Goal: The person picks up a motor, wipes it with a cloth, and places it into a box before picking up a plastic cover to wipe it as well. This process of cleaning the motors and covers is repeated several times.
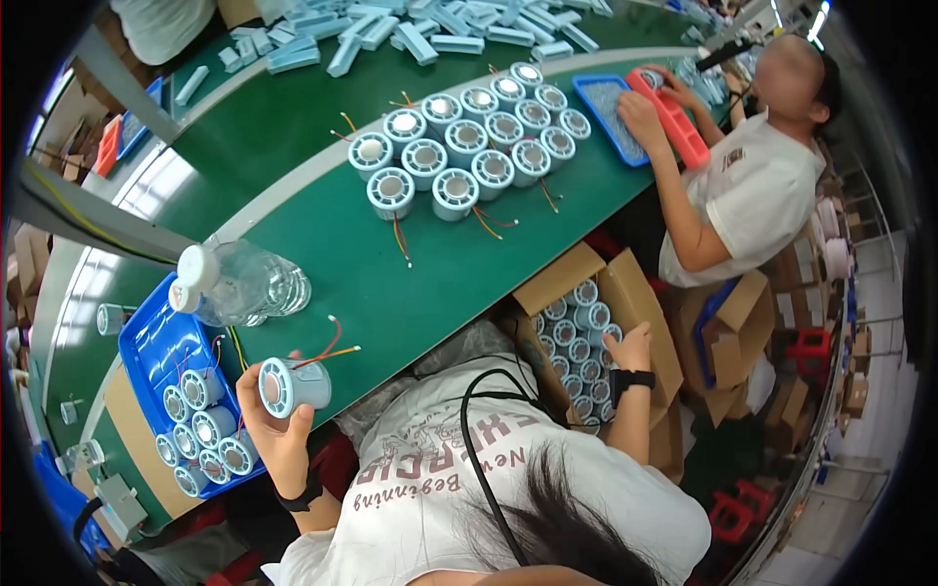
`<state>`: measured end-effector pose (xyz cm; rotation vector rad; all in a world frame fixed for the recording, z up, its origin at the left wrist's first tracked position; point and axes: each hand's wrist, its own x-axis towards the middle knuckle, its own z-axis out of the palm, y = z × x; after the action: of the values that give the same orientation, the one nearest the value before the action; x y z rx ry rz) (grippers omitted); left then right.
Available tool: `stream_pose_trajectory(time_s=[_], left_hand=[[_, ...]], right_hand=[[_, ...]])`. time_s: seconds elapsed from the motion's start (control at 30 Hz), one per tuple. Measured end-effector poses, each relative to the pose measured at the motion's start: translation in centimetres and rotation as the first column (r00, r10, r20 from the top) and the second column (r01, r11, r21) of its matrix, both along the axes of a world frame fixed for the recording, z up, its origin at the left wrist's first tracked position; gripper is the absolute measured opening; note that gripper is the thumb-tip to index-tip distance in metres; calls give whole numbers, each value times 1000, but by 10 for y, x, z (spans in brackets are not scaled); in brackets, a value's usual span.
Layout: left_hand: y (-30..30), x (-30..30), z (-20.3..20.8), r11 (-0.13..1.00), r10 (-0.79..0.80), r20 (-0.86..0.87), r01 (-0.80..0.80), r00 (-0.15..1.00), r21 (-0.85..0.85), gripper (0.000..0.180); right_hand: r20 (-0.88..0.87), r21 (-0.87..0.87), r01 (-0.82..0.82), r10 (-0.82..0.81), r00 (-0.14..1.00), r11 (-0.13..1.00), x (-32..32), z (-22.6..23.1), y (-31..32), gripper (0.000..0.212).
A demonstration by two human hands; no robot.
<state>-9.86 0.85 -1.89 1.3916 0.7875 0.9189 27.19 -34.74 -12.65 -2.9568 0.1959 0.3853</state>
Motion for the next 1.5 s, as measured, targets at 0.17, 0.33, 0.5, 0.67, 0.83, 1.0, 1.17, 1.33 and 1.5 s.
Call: stream_pose_trajectory(time_s=[0.17,0.33,0.5,0.67,0.83,1.0,1.17,1.33,1.5], left_hand=[[-5,22,3,963,-129,230,177,965,-203,88],[-2,54,7,895,-47,498,258,866,-365,88],[-1,54,3,928,-116,483,268,868,-259,83],[-9,50,17,894,-95,484,289,870,-343,90],[-20,43,25,957,-130,380,216,916,-194,100],[-20,39,15,991,-131,274,136,953,1,111],[-19,32,21,953,-57,53,39,997,301,116],[-19,34,21,919,-36,52,13,998,395,116],[-20,36,21,877,-21,41,-1,999,481,114]], right_hand=[[229,310,-703,667,709,640,-10,96,65,64],[268,751,-632,787,556,191,-10,114,124,54],[252,877,-479,820,514,31,-25,127,184,29],[435,749,-652,832,344,-121,-87,161,236,16],[596,720,-633,721,353,-285,-114,166,262,26],[425,863,-486,713,557,-134,-114,155,263,26],[290,889,-457,749,595,19,-109,154,262,24],[337,879,-471,791,510,-72,-101,142,263,26],[383,880,-448,791,478,-155,-112,151,263,26]])
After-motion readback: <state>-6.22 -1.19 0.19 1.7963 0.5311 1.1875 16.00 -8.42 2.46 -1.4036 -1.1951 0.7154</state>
